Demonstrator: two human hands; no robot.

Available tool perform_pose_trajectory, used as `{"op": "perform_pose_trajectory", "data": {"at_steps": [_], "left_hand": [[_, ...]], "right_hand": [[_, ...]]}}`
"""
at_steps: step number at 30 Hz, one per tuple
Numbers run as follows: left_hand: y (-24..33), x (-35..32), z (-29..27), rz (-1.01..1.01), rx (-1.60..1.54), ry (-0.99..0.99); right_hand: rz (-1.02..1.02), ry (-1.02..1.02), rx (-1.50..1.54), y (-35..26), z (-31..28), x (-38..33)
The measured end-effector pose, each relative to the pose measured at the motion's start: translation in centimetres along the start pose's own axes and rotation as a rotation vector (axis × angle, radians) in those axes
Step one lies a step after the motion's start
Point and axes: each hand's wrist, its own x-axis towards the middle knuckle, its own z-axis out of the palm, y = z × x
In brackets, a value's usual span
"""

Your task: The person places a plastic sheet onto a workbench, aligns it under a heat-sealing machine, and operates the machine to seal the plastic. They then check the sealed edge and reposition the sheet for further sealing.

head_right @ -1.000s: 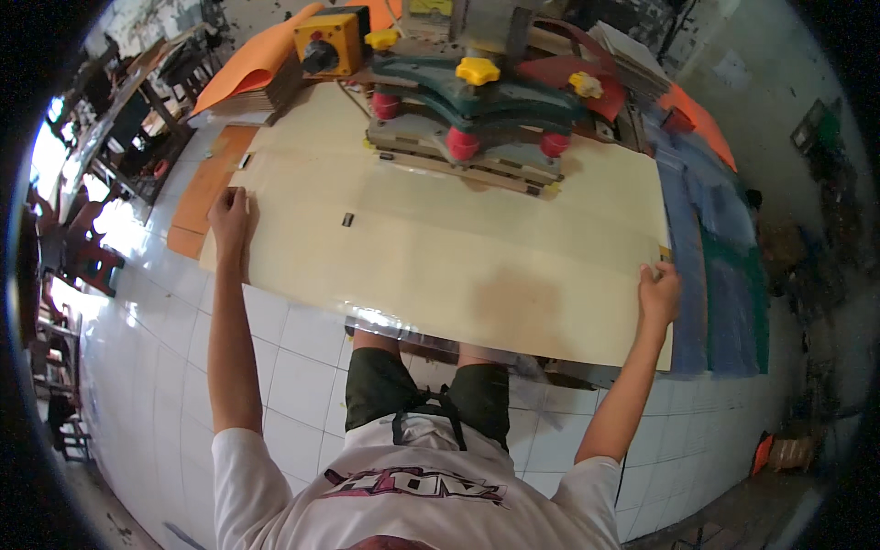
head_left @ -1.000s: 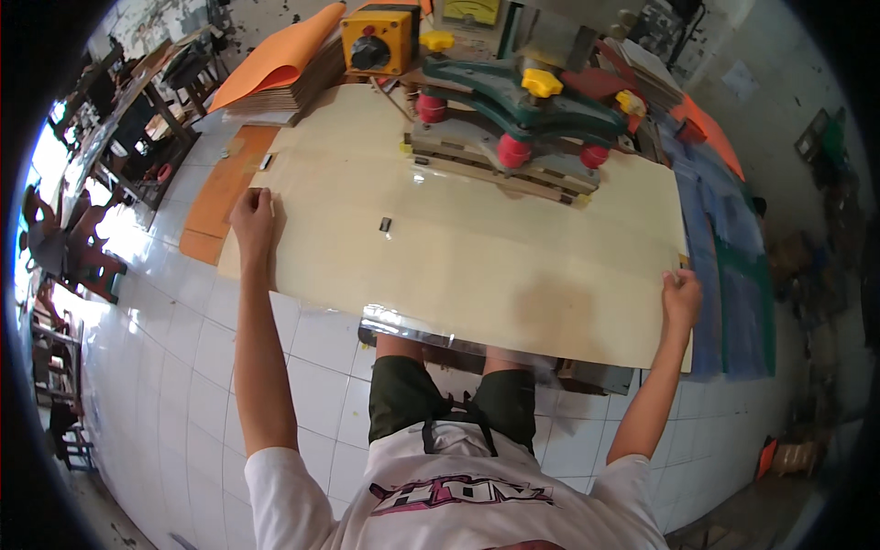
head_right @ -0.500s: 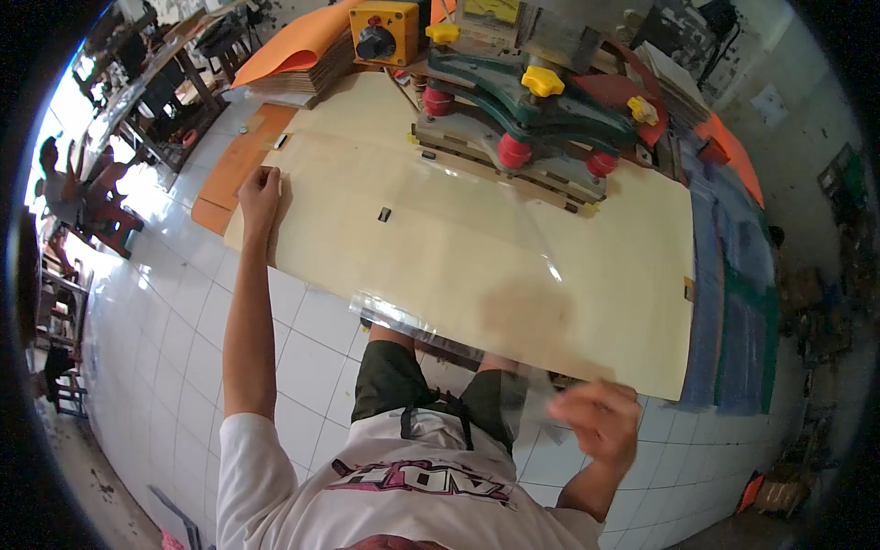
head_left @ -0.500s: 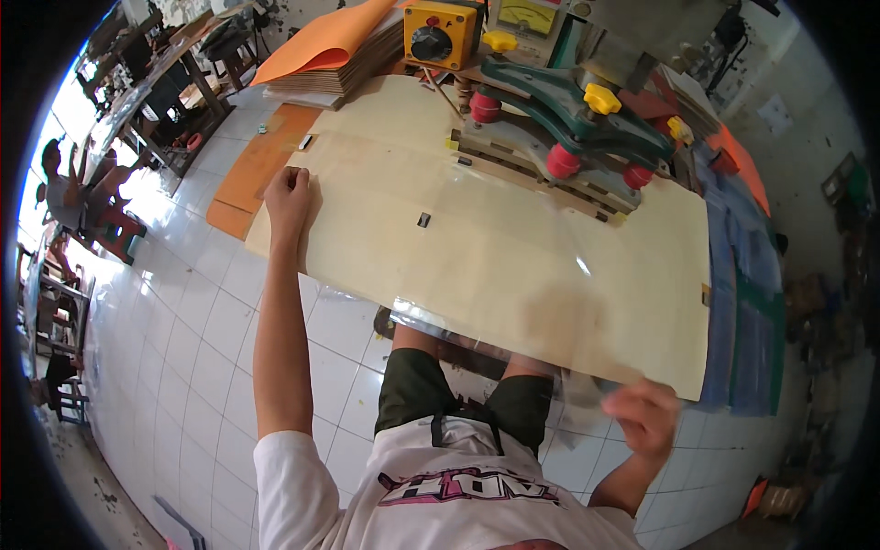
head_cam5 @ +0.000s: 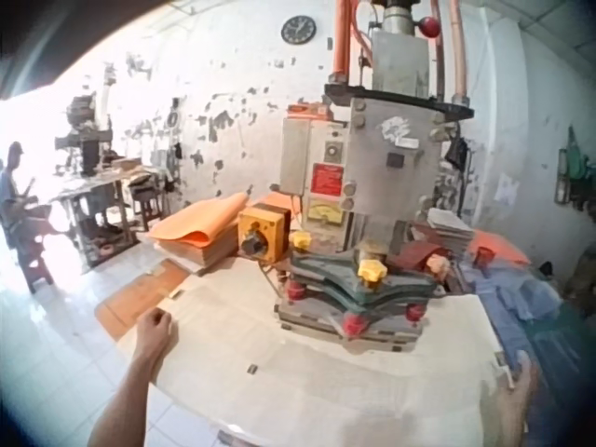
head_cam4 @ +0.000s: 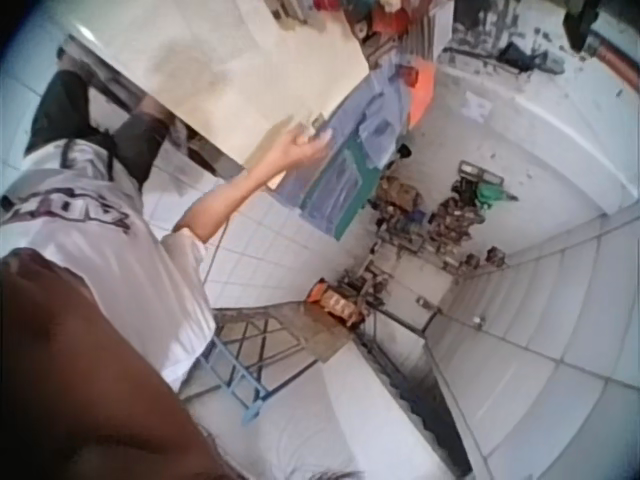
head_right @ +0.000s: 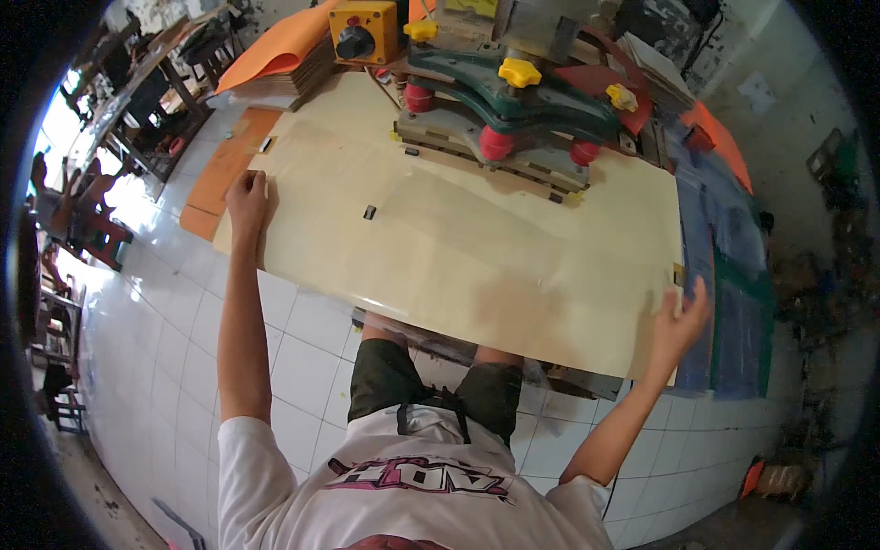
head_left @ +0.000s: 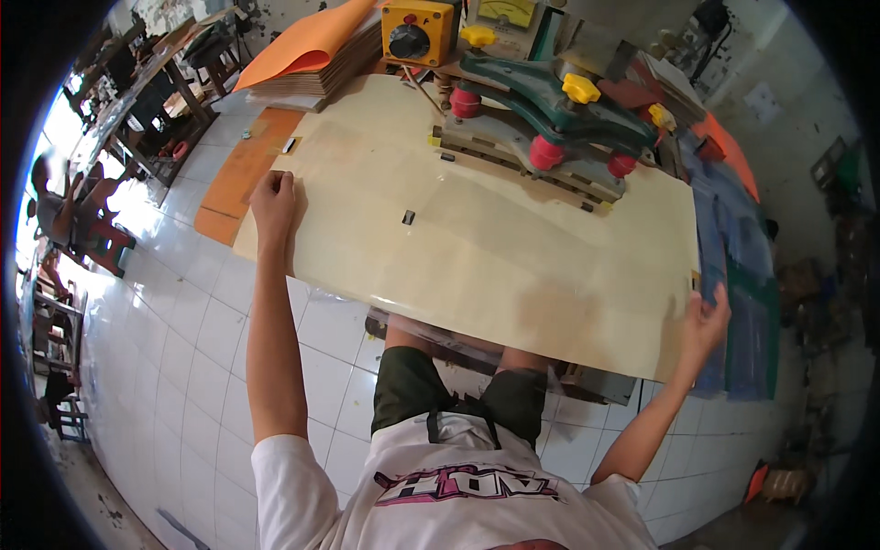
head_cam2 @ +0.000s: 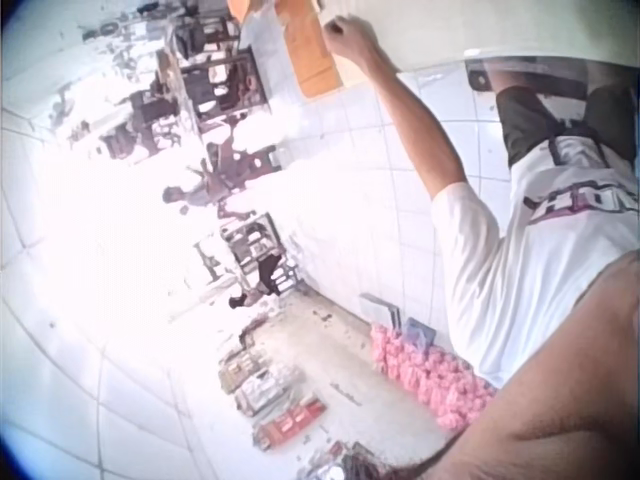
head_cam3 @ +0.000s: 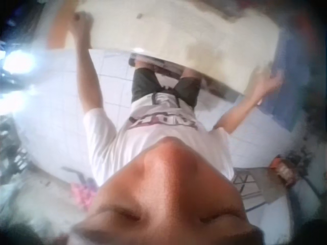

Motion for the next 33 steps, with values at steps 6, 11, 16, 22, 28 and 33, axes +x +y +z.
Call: {"op": "perform_pose_trajectory", "data": {"at_steps": [6,11,16,22,28,33], "left_hand": [[-0.9,0.3,-0.5,0.016,-0.017,-0.012],[-0.4,-0.1,-0.9,-0.011,-0.044,-0.022],[0.3,-0.3,-0.5,0.011,-0.052,-0.016],[0.1,-0.6,-1.1,0.030,-0.034,-0.025],[3.9,-2.7,-1.4,0.521,0.004,0.094],[11.3,-7.0,0.1,0.586,-0.236,-0.297]], "right_hand": [[-0.447,-0.670,-0.168,-6.9,7.2,1.9],[-0.322,-0.974,-0.254,-9.1,8.9,3.0],[-0.017,-1.258,0.161,-8.1,10.9,4.4],[0.016,-1.261,0.009,-10.8,13.1,1.4],[-0.382,-0.690,-0.208,-17.0,8.7,-0.9],[-0.543,-0.505,-0.056,-21.8,2.5,-0.9]]}}
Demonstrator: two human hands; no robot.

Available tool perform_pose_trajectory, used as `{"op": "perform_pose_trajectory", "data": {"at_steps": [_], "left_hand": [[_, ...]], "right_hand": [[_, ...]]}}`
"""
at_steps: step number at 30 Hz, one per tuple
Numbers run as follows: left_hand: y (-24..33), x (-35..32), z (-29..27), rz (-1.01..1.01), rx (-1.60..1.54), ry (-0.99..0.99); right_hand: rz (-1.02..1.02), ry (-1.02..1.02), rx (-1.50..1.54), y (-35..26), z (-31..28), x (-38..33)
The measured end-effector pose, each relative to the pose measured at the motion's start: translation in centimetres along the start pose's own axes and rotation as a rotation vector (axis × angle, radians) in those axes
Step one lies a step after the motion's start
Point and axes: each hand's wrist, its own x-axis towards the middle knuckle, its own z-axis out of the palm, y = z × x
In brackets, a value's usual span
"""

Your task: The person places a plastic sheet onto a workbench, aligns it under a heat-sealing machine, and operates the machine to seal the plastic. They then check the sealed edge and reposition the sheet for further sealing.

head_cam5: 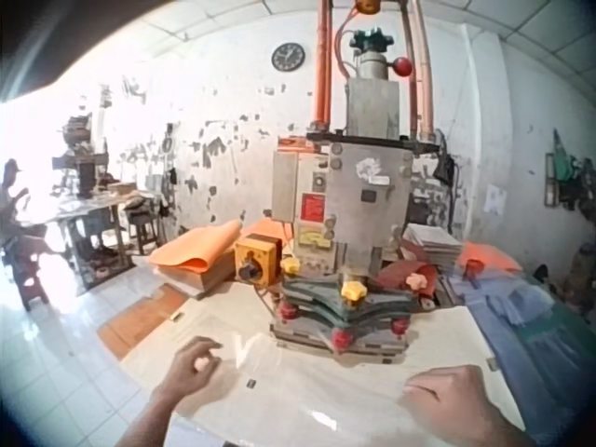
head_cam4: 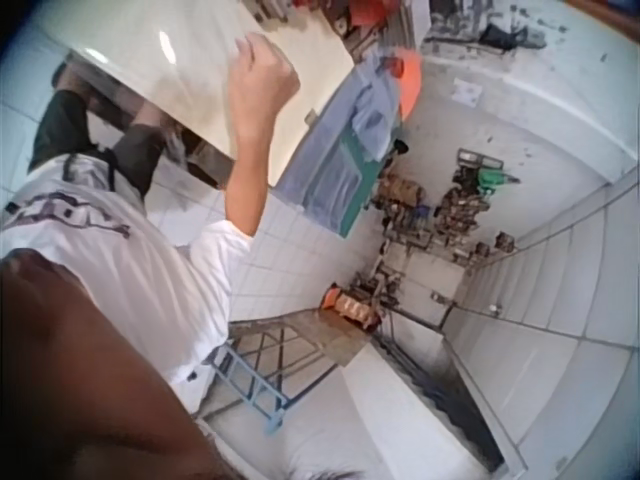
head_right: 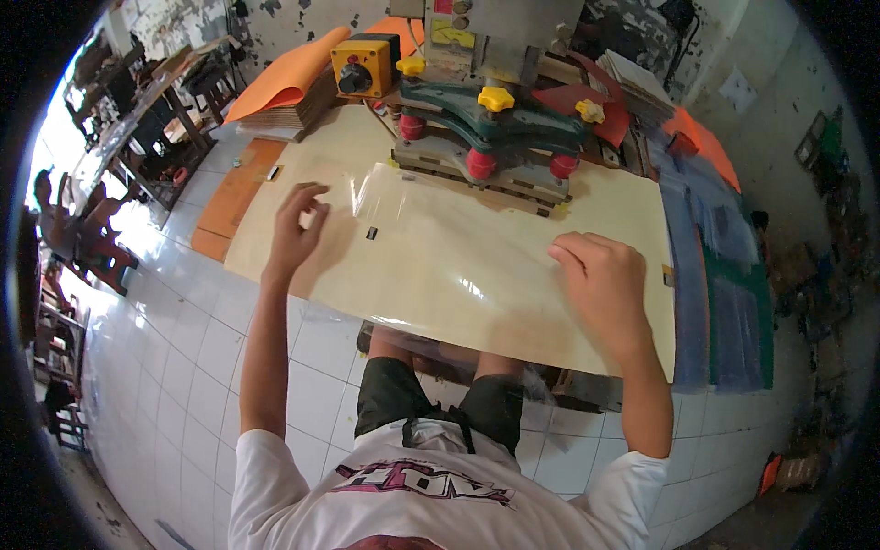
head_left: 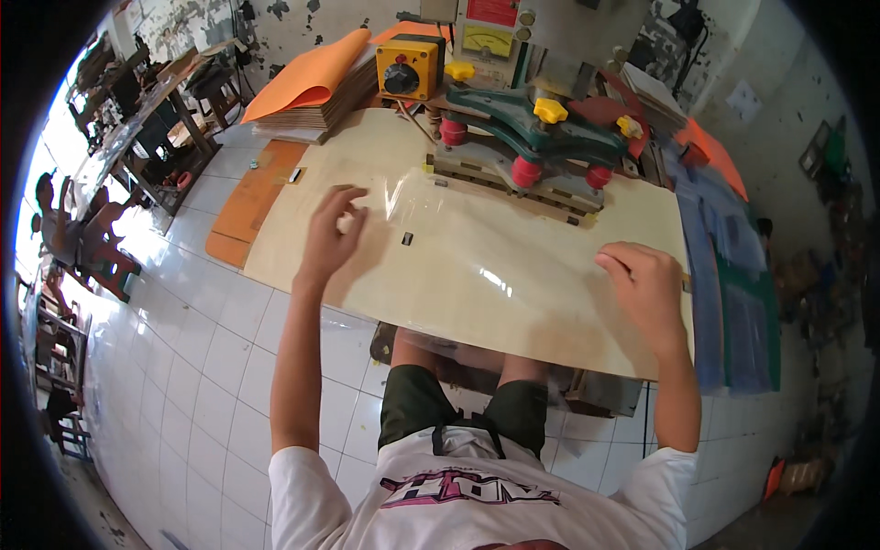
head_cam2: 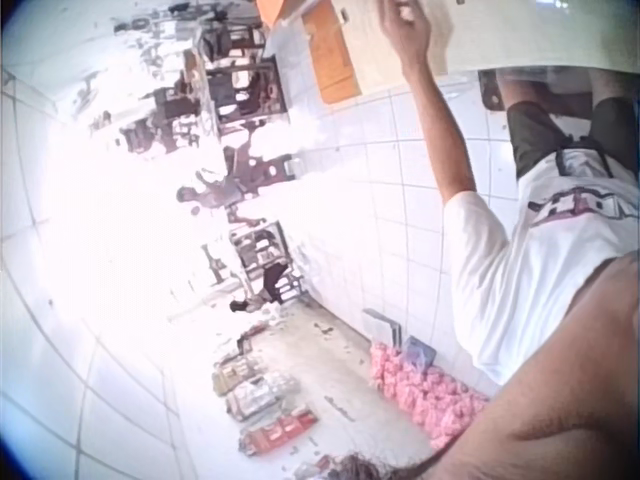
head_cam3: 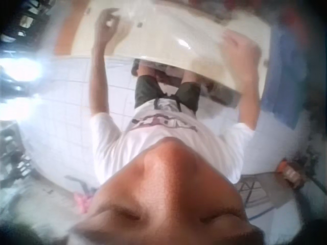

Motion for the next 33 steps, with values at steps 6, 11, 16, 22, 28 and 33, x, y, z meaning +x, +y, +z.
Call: {"op": "perform_pose_trajectory", "data": {"at_steps": [6,11,16,22,28,33], "left_hand": [[10.5,4.2,1.1,-0.081,-0.225,-0.305],[12.5,5.2,1.6,-0.125,-0.451,-0.485],[16.8,5.8,-1.6,-0.244,-0.423,-0.536],[18.7,6.1,-4.2,-0.297,-0.396,-0.527],[18.5,6.3,-5.8,-0.253,-0.410,-0.454],[18.0,6.4,-6.2,-0.234,-0.380,-0.398]], "right_hand": [[-0.040,-0.002,0.148,-1.7,-6.7,-0.1],[0.053,-0.120,0.313,0.9,-10.0,-0.6],[0.187,-0.251,0.574,3.0,-11.6,-0.6],[0.192,-0.278,0.686,3.6,-11.3,-0.7],[0.110,-0.270,0.722,3.1,-10.8,-0.5],[0.107,-0.296,0.741,1.9,-11.6,-0.6]]}}
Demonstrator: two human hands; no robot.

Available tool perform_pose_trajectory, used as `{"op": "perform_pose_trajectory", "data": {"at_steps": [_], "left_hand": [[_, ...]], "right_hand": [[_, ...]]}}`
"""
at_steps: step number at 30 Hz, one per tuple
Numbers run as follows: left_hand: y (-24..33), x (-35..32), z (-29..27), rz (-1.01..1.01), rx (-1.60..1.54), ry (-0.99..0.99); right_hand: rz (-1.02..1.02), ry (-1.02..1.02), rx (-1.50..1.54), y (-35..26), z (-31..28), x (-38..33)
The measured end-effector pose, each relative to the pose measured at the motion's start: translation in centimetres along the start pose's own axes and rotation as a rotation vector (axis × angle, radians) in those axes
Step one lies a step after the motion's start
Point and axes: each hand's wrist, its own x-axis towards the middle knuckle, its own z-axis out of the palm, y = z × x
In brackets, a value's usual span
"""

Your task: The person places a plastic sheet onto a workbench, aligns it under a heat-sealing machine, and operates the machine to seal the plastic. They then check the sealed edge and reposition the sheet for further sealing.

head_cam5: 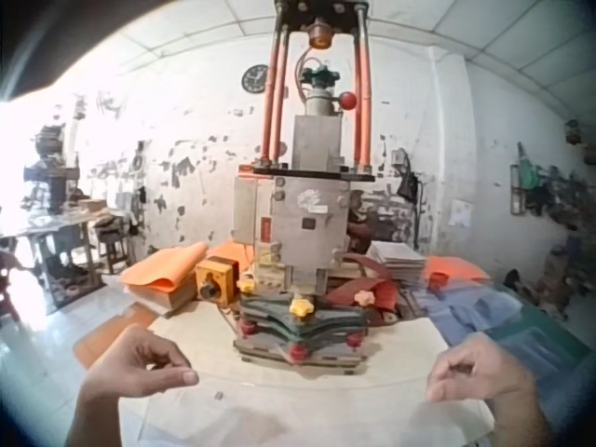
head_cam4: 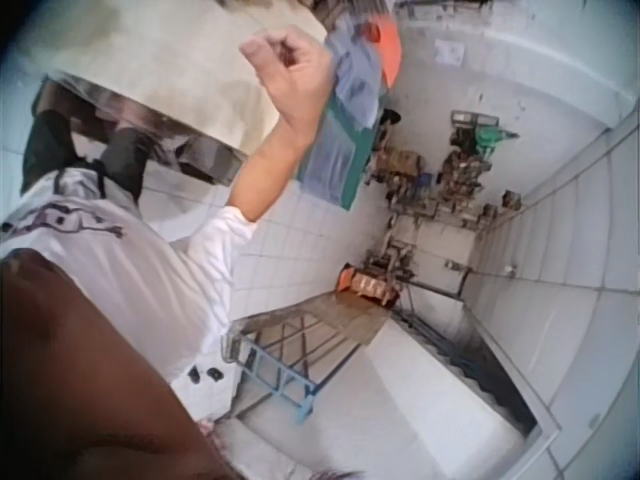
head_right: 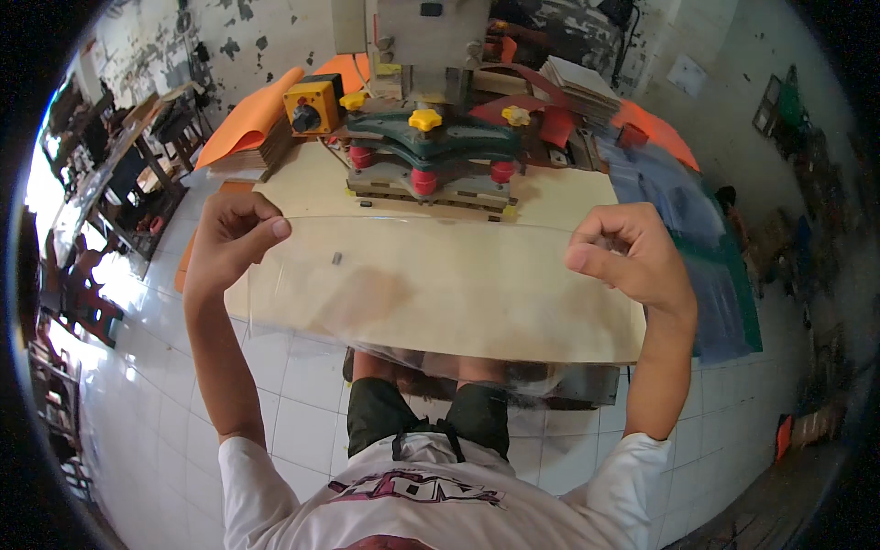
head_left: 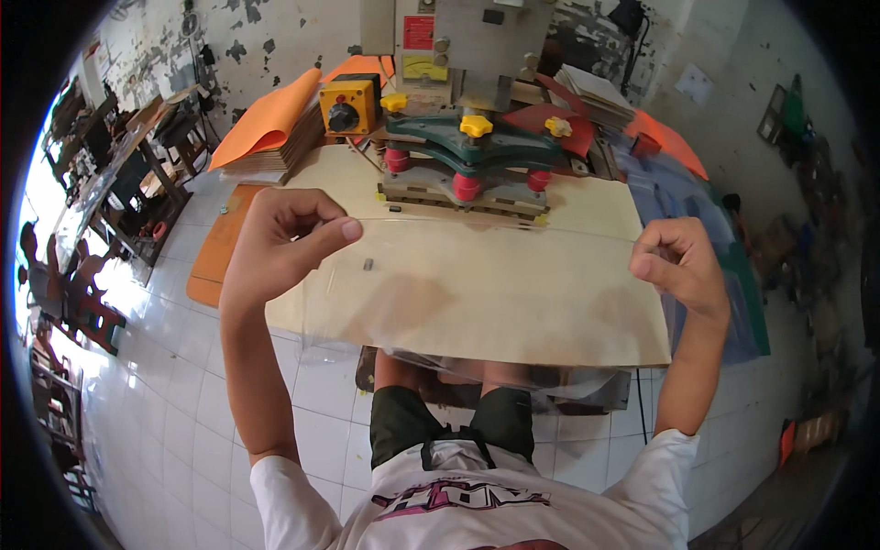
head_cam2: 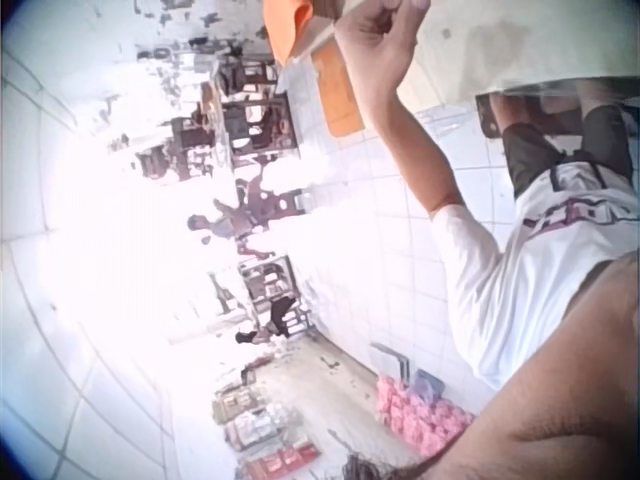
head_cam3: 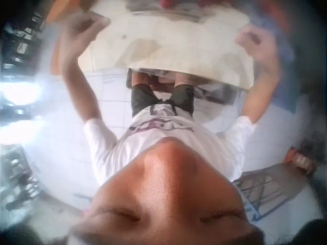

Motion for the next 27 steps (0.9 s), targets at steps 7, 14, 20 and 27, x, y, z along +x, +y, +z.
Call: {"op": "perform_pose_trajectory", "data": {"at_steps": [7,14,20,27], "left_hand": [[-0.9,0.7,-0.9,-0.021,0.024,-0.017],[-1.7,1.7,-0.9,-0.057,0.030,-0.038],[-2.8,2.2,-1.5,-0.083,0.024,-0.054],[-4.0,2.6,-0.8,0.058,0.012,-0.147]], "right_hand": [[0.022,-0.016,0.039,-1.1,0.2,-0.1],[0.113,0.017,0.063,-1.0,0.4,0.0],[0.026,0.040,0.071,-0.1,0.2,0.4],[-0.004,0.130,0.023,2.1,-0.6,1.4]]}}
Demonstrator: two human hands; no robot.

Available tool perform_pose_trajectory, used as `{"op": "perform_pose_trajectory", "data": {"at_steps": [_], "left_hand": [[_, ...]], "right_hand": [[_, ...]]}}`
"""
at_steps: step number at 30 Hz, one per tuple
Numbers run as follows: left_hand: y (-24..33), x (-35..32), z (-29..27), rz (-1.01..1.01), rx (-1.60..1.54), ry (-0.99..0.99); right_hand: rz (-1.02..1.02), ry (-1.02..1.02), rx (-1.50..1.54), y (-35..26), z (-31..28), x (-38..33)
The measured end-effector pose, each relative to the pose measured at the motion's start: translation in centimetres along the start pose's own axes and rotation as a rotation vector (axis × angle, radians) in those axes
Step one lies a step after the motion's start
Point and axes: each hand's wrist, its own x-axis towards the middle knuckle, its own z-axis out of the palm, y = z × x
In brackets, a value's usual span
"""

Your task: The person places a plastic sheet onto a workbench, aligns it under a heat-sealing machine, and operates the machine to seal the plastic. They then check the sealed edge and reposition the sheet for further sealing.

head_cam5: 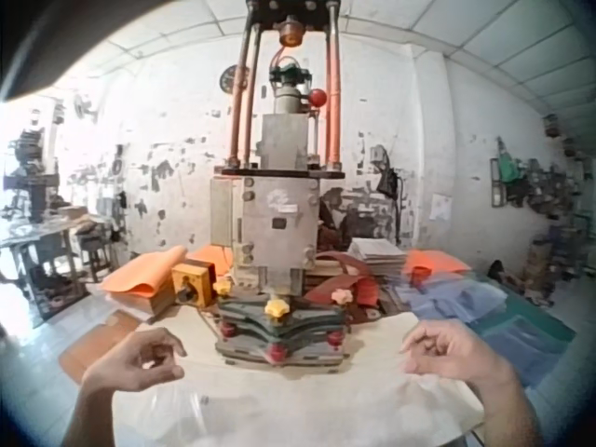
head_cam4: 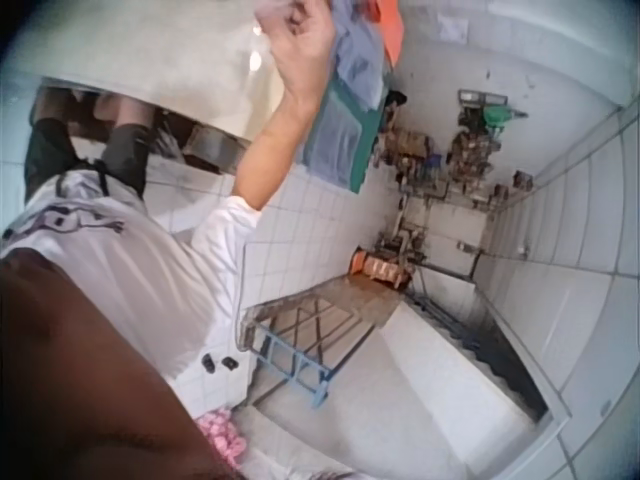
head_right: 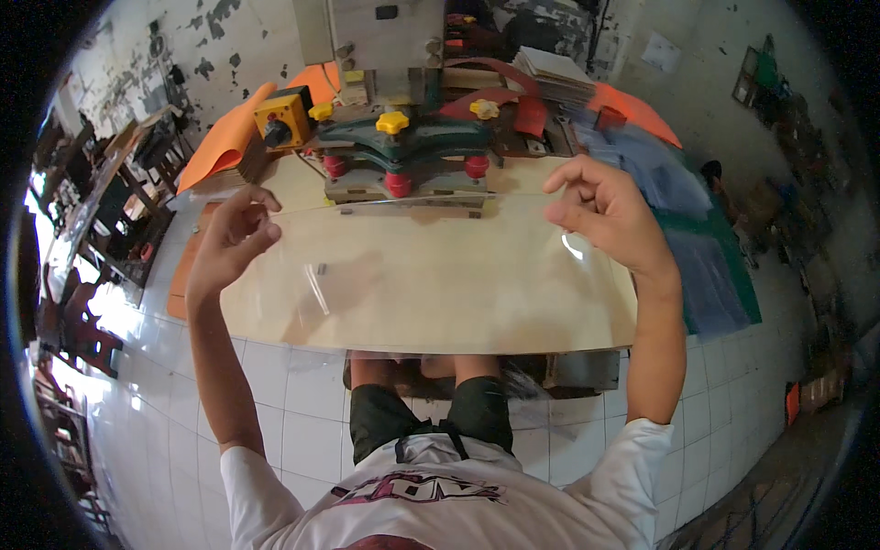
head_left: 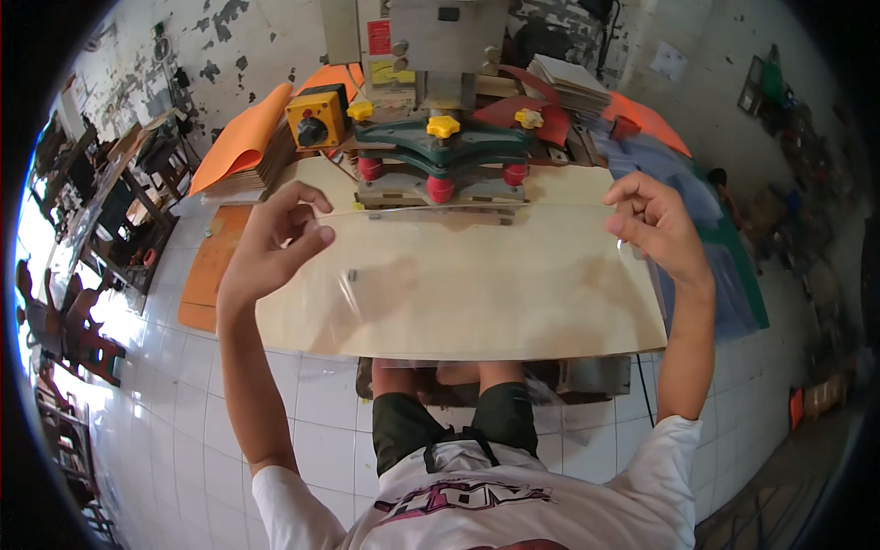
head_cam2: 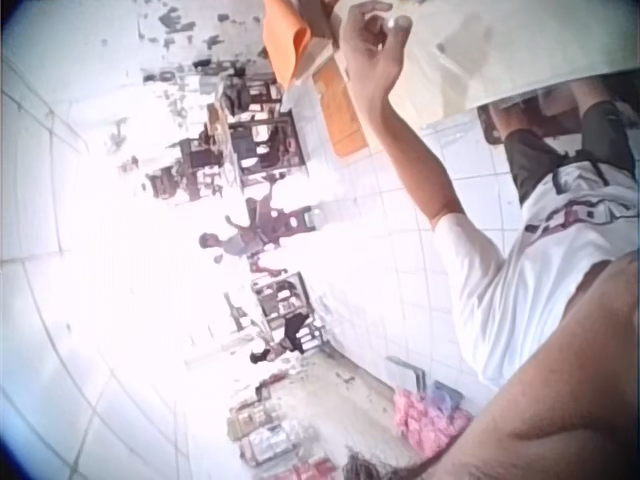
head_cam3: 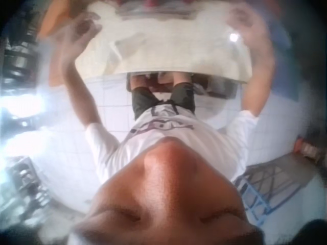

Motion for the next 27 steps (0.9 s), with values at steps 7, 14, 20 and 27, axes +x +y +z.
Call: {"op": "perform_pose_trajectory", "data": {"at_steps": [7,14,20,27], "left_hand": [[-0.2,0.6,1.6,0.041,0.167,-0.168],[-2.0,1.4,3.1,0.021,0.152,-0.162],[-6.2,2.4,5.6,-0.113,0.310,-0.203],[-12.3,1.5,10.7,-0.048,0.596,-0.062]], "right_hand": [[0.041,0.055,-0.065,3.8,-1.4,0.6],[0.096,0.004,-0.153,7.2,-2.3,1.0],[0.155,-0.069,-0.240,12.6,-0.2,1.7],[-0.042,-0.027,-0.691,14.3,1.9,0.4]]}}
